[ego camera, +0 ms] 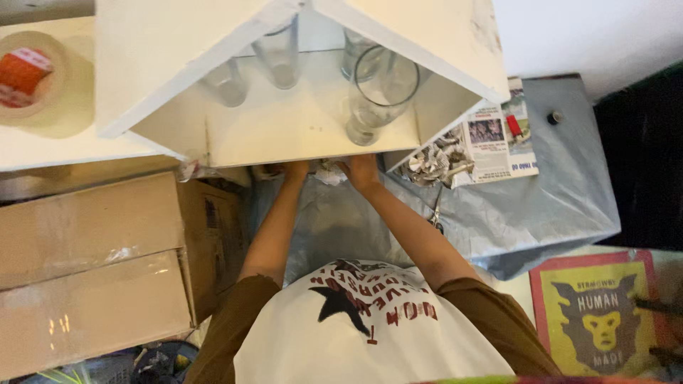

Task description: The person places multiple newspaper-wrapped bundles into a cardboard box, then closes the flaps and seals the box with packing tape. They use scissors to cut the tape and later gather the remaining wrapped bundles and a newspaper from the table.

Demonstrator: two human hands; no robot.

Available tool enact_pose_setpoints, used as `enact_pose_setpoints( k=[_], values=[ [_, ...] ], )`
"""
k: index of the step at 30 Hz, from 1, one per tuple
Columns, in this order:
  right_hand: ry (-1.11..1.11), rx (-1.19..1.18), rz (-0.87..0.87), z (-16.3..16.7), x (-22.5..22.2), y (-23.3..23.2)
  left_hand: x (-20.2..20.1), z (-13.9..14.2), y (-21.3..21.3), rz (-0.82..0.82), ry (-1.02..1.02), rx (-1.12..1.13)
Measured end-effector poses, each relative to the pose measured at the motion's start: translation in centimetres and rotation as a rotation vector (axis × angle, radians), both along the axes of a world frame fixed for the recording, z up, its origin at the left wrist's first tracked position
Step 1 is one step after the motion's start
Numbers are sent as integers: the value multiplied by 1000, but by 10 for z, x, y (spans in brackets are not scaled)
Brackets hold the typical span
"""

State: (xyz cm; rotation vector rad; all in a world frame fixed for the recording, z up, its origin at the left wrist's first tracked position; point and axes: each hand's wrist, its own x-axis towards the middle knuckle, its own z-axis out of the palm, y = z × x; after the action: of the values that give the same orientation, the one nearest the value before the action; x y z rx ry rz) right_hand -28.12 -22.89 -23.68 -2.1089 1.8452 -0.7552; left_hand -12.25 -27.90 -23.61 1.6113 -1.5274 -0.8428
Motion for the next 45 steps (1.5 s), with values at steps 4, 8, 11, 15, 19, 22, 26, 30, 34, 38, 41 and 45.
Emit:
enact_pose_setpoints(
  k=[4,8,11,15,19,22,26,30,34,38,41,45],
  values=[
    [-91,-42,-38,-5,2,10,1,-12,28,10,-105,-261],
    [-78,-64,-85,-12,-4,19,-2,-28,72,17,-83,-406],
    [-19,-50,-62,-9,-15,25,-11,-47,114,39,59,-256],
    [-182,-188,18,-9,-38,52,-33,-72,165,-1,194,-130],
    [-629,-211,202,-18,-91,118,-57,-84,194,-68,170,36],
    [-581,-541,-124,-35,-165,145,-83,-85,202,-87,205,84],
    [-703,-358,-497,-55,-305,117,-128,-82,214,-143,179,154],
    [-179,-294,-525,-56,-407,78,-185,-84,220,-353,184,275],
    [212,123,-348,-53,-455,51,-234,-90,225,-464,167,324],
    [291,161,-400,-64,-481,49,-252,-97,237,-489,117,354],
    [205,111,-563,-72,-510,60,-251,-100,241,-460,107,377],
    [229,43,-781,-83,-555,80,-255,-108,237,-425,142,388]
  ],
)
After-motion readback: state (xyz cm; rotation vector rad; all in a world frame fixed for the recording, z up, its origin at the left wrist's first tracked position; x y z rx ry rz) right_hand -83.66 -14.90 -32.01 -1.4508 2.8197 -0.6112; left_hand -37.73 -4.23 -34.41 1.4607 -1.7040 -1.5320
